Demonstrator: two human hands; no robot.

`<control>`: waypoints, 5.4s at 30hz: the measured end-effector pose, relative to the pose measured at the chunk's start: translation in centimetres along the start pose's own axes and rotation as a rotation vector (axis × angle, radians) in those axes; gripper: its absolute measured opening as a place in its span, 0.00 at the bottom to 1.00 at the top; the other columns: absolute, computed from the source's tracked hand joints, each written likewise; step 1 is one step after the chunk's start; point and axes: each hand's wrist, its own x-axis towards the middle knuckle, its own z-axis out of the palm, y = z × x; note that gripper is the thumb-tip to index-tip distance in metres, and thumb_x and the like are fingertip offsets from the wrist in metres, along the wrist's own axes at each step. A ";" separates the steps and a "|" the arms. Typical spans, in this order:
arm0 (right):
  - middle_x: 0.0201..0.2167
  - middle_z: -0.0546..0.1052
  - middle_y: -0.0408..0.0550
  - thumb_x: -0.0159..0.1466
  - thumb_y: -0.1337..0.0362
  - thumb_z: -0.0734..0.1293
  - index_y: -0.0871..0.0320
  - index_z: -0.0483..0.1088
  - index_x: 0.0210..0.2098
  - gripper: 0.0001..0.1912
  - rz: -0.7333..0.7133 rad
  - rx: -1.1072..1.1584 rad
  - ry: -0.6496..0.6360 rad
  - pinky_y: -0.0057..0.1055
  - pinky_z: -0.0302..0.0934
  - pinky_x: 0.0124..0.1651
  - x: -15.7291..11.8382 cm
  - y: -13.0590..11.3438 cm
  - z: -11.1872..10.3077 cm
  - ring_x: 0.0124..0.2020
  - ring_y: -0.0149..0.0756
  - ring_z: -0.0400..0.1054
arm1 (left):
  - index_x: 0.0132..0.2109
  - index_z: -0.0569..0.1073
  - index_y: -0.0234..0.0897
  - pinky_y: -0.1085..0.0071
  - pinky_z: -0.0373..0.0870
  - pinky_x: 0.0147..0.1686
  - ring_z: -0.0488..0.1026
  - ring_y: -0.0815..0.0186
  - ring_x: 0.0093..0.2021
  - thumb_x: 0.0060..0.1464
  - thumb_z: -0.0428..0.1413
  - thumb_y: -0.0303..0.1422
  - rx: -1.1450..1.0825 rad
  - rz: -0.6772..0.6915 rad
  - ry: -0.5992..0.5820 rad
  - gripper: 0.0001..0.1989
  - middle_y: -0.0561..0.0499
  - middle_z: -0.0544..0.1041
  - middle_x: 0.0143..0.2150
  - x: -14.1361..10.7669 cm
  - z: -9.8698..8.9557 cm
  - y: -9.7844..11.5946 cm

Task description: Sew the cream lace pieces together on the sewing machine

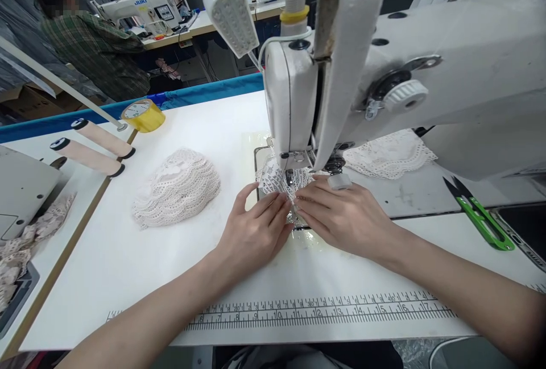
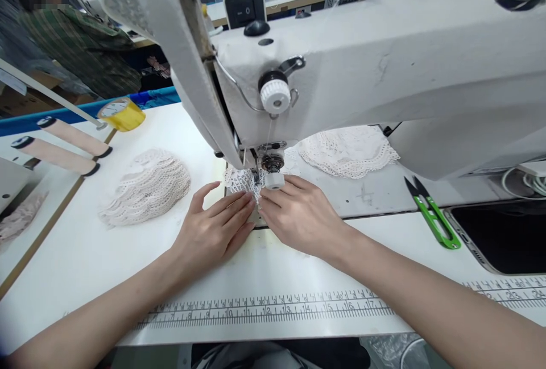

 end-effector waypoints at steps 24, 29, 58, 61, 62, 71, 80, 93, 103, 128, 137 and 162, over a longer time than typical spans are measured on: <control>0.38 0.81 0.44 0.61 0.80 0.61 0.60 0.76 0.39 0.16 0.041 -0.050 -0.013 0.34 0.62 0.47 -0.3 0.2 0.5 0.35 0.33 0.72 | 0.53 0.73 0.33 0.52 0.56 0.61 0.76 0.60 0.51 0.64 0.52 0.32 0.052 -0.043 -0.035 0.14 0.44 0.79 0.52 0.1 0.3 -0.6; 0.38 0.81 0.44 0.62 0.79 0.60 0.59 0.76 0.39 0.16 0.052 -0.071 -0.020 0.34 0.61 0.47 -0.3 0.2 0.5 0.36 0.33 0.72 | 0.53 0.73 0.32 0.51 0.55 0.62 0.75 0.59 0.52 0.64 0.51 0.34 0.044 -0.061 -0.046 0.14 0.43 0.79 0.52 0.1 0.3 -0.7; 0.30 0.80 0.47 0.60 0.75 0.63 0.56 0.79 0.34 0.14 0.061 -0.246 0.010 0.39 0.57 0.57 0.2 2.2 0.0 0.32 0.38 0.69 | 0.58 0.69 0.30 0.52 0.62 0.58 0.68 0.51 0.57 0.63 0.52 0.40 0.087 -0.245 -0.175 0.22 0.40 0.75 0.52 1.1 0.7 -2.4; 0.32 0.80 0.47 0.60 0.75 0.63 0.56 0.78 0.29 0.13 0.059 -0.267 -0.006 0.39 0.57 0.56 0.2 2.3 0.0 0.31 0.38 0.68 | 0.48 0.73 0.30 0.50 0.64 0.57 0.74 0.55 0.46 0.63 0.52 0.38 0.140 -0.199 -0.161 0.15 0.44 0.77 0.38 1.1 -0.1 -1.5; 0.32 0.80 0.47 0.60 0.75 0.63 0.56 0.77 0.27 0.13 0.057 -0.268 -0.009 0.39 0.57 0.57 0.1 2.3 0.0 0.31 0.38 0.68 | 0.45 0.73 0.31 0.54 0.69 0.51 0.75 0.58 0.39 0.63 0.51 0.36 0.121 -0.157 -0.158 0.13 0.46 0.76 0.34 1.0 -0.5 -1.0; 0.23 0.76 0.47 0.64 0.73 0.59 0.58 0.79 0.31 0.16 0.114 -0.122 -0.021 0.40 0.59 0.54 0.0 2.1 -0.1 0.30 0.37 0.69 | 0.52 0.68 0.34 0.72 0.55 0.18 0.76 0.64 0.30 0.64 0.51 0.35 -0.018 -0.246 -0.306 0.12 0.47 0.79 0.42 0.1 -1.9 -0.4; 0.18 0.70 0.39 0.59 0.46 0.69 0.56 0.77 0.44 0.22 0.593 0.898 -0.412 0.27 0.52 0.22 0.8 0.4 -1.5 0.19 0.29 0.60 | 0.36 0.65 0.39 0.69 0.64 0.36 0.72 0.65 0.41 0.62 0.52 0.31 -0.397 -0.420 -0.072 0.05 0.51 0.77 0.41 0.4 -2.6 0.0; 0.28 0.77 0.42 0.57 0.59 0.72 0.57 0.74 0.38 0.11 0.713 1.134 -0.340 0.27 0.64 0.28 1.1 -0.9 -1.2 0.27 0.30 0.70 | 0.40 0.64 0.39 0.72 0.66 0.32 0.67 0.69 0.34 0.48 0.47 0.20 -0.823 -0.655 -0.092 0.12 0.53 0.69 0.35 1.0 -2.3 -0.4; 0.26 0.78 0.42 0.60 0.66 0.68 0.56 0.74 0.37 0.05 0.722 1.093 -0.133 0.29 0.71 0.31 0.8 -1.3 -0.5 0.27 0.33 0.74 | 0.42 0.67 0.40 0.73 0.66 0.35 0.70 0.68 0.35 0.56 0.56 0.30 -0.724 -0.614 -0.159 0.07 0.53 0.74 0.38 0.9 -2.2 -0.1; 0.27 0.78 0.40 0.62 0.69 0.66 0.54 0.69 0.38 0.05 0.531 0.882 0.015 0.26 0.71 0.33 0.6 -1.6 -0.8 0.27 0.30 0.74 | 0.25 0.58 0.39 0.76 0.52 0.20 0.55 0.74 0.19 0.59 0.54 0.35 -0.610 -0.579 0.028 0.17 0.60 0.61 0.19 -0.1 -0.9 0.2; 0.28 0.77 0.39 0.62 0.70 0.65 0.54 0.69 0.38 0.06 0.477 0.862 0.039 0.24 0.69 0.31 0.6 -1.6 -0.7 0.27 0.28 0.73 | 0.25 0.56 0.39 0.76 0.51 0.19 0.52 0.74 0.20 0.60 0.54 0.34 -0.638 -0.567 0.043 0.18 0.60 0.57 0.19 0.2 -1.0 0.3; 0.30 0.76 0.42 0.66 0.73 0.63 0.57 0.70 0.40 0.07 0.181 0.634 0.185 0.23 0.66 0.30 0.0 -1.4 -0.2 0.28 0.27 0.70 | 0.31 0.58 0.40 0.75 0.53 0.21 0.57 0.74 0.20 0.56 0.50 0.21 -0.277 -0.154 0.175 0.12 0.58 0.70 0.26 -0.2 -0.9 -0.2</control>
